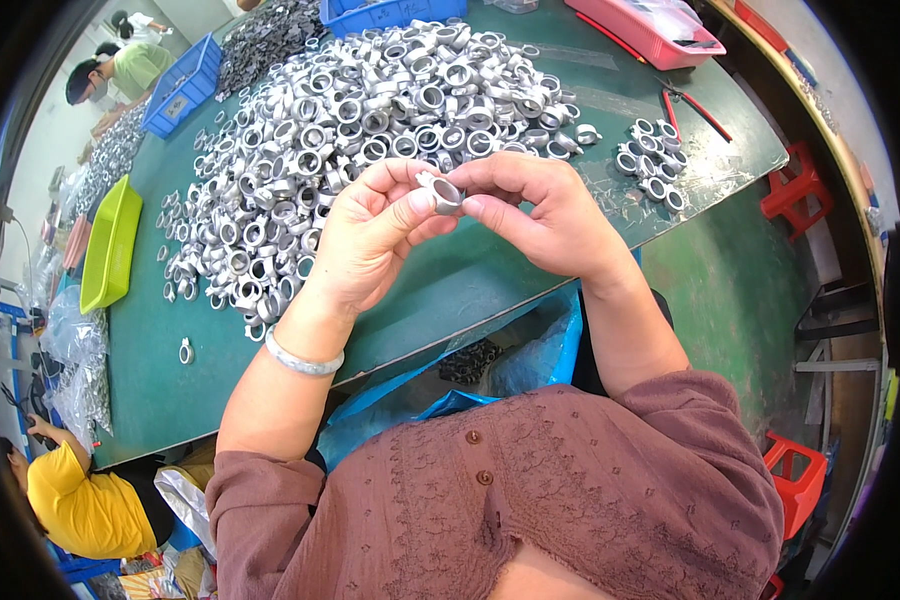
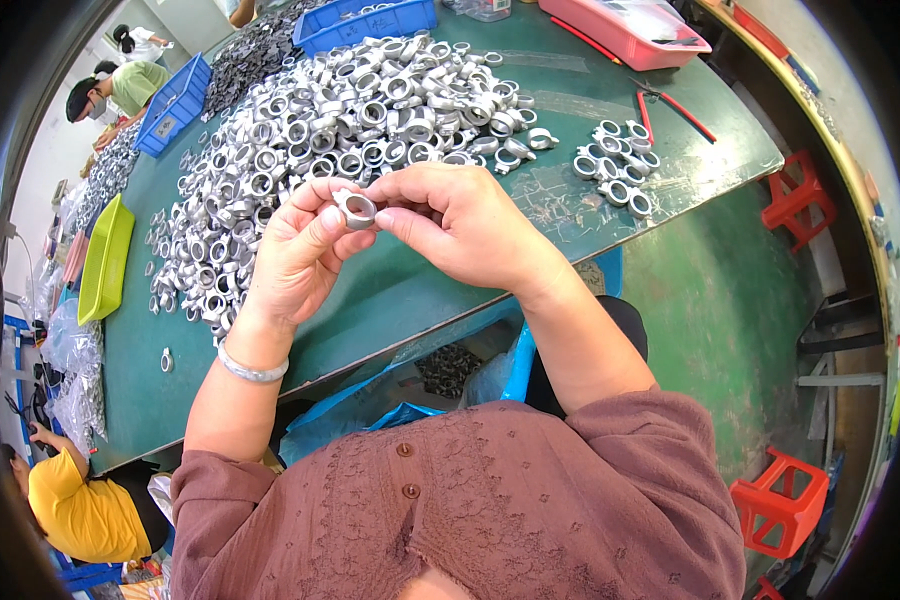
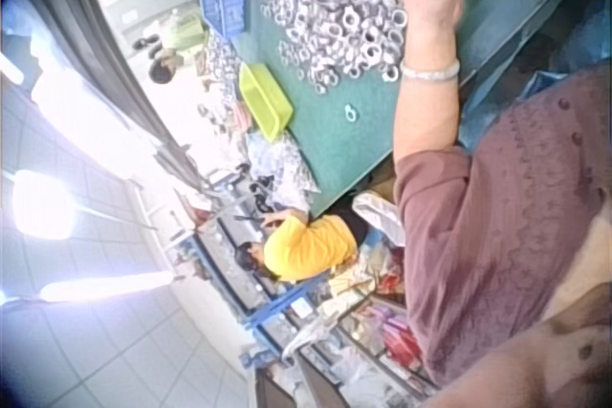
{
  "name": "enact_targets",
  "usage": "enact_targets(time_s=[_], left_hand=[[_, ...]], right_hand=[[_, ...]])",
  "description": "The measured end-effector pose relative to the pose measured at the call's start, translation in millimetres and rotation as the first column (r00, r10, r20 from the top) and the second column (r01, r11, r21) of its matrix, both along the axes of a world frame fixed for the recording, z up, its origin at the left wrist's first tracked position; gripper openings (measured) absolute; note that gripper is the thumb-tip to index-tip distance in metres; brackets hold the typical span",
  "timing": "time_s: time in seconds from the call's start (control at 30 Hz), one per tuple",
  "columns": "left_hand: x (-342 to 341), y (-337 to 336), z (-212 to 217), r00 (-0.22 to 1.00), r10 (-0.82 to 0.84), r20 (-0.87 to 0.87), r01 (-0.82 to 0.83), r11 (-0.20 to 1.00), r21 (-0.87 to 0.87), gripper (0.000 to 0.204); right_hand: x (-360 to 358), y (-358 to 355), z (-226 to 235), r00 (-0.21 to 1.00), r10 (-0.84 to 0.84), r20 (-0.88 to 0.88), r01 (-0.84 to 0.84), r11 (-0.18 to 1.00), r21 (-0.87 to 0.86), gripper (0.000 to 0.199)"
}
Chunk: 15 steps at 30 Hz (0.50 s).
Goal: The person sorts and joins small metal ring components by hand at a workstation.
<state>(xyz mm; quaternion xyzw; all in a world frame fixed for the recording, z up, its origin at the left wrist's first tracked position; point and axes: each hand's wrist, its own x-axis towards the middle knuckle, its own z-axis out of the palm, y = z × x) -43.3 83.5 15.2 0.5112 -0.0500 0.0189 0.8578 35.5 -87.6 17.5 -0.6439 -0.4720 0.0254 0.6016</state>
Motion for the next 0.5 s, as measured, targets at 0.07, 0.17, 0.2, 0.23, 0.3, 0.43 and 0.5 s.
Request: enact_targets(time_s=[0.07, 0.17, 0.2, 0.23, 0.3, 0.43, 0.5], left_hand=[[0.1, 0.1, -0.1, 1.0, 0.003, -0.002, -0.003, 1.0, -0.001, 0.018], [-0.1, 0.8, 0.1, 1.0, 0.003, -0.01, -0.003, 1.0, -0.001, 0.018], [-0.1, 0.7, 0.3, 1.0, -0.001, -0.014, 0.001, 1.0, -0.001, 0.019], [0.0, 0.7, 0.4, 1.0, -0.005, -0.019, 0.005, 1.0, -0.001, 0.019], [0.5, 0.9, 0.1, 1.0, -0.011, -0.017, 0.011, 1.0, -0.006, 0.019], [0.5, 1.8, -0.2, 0.999, -0.03, -0.024, 0.029, 0.998, -0.046, 0.02], [0.4, 2.3, -0.6, 0.999, -0.03, -0.031, 0.029, 0.999, -0.045, 0.021]], right_hand=[[-0.6, -0.2, 1.3, 1.0, 0.002, -0.004, -0.002, 1.0, 0.001, 0.016], [-0.7, -0.1, 2.2, 1.0, 0.01, 0.008, -0.01, 1.0, -0.006, 0.016], [-0.4, -0.1, 1.6, 1.0, 0.008, 0.013, -0.008, 1.0, -0.01, 0.016], [-0.2, -0.1, 1.3, 1.0, 0.007, 0.018, -0.007, 1.0, -0.015, 0.016], [-0.9, -0.1, 1.1, 1.0, 0.01, 0.002, -0.01, 1.0, -0.011, 0.016], [-1.6, -0.1, 1.7, 1.0, 0.011, -0.002, -0.011, 1.0, -0.013, 0.016], [-2.0, 0.4, 1.3, 1.0, 0.014, -0.003, -0.014, 1.0, -0.006, 0.016]])
